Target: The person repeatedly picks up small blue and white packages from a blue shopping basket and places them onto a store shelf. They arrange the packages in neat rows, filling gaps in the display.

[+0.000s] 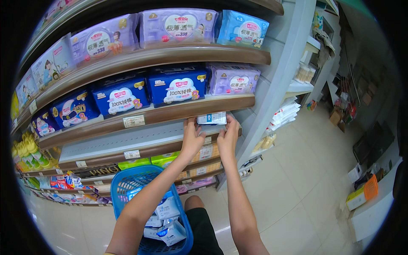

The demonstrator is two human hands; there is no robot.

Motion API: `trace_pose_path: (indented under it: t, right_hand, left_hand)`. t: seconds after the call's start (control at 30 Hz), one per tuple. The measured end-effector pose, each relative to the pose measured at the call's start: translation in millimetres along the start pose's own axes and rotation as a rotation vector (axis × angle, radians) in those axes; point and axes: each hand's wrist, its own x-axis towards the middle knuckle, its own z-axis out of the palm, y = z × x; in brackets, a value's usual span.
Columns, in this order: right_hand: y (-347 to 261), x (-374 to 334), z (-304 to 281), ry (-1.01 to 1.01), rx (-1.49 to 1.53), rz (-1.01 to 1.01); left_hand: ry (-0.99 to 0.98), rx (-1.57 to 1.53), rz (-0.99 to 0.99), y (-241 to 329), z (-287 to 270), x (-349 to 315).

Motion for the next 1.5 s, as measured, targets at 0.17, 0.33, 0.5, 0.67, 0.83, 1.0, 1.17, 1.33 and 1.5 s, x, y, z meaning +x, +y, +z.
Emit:
trace_pose_path:
  t: [0.17,0.33,0.5,0.67,0.83,1.0,1.17,1.33,1.5]
  right_hand:
    - [-28,-28,-3,0.071,0.089,0.015]
    - [-60,-59,-10,0.117,0.137,0.053]
    - [-98,-104,-21,0.066,0.148,0.032]
    - [-121,-151,-16,-0.103,0.105,0.142]
    - [-154,-195,-7,-0.318,0.100,0.162]
    - [-171,-228,4,-0.516,0.053,0.098]
    - [-174,-260,21,-0.737,-0.018,0.043]
    - [-167,-290,34,-0.834,-0.074,-0.037]
    - [-174,-283,20,-0.966,-0.085,0.033]
  left_hand:
    - [0.018,-0.176,0.017,23,-7,-36]
    - [-0.031,-0.297,0.031,48,-27,-77]
    - [-0.007,-0.078,0.082,72,-68,-134]
    - [-0.019,0.093,0.080,85,-118,-182]
    - [0.073,0.102,-0.091,75,-164,-239]
    - [0.131,0.112,-0.295,66,-205,-292]
    - [0.108,0.212,-0.508,58,-228,-340]
    - [0.062,0.488,-0.463,38,-241,-373]
    - [-0.105,0.323,-0.644,50,-249,-378]
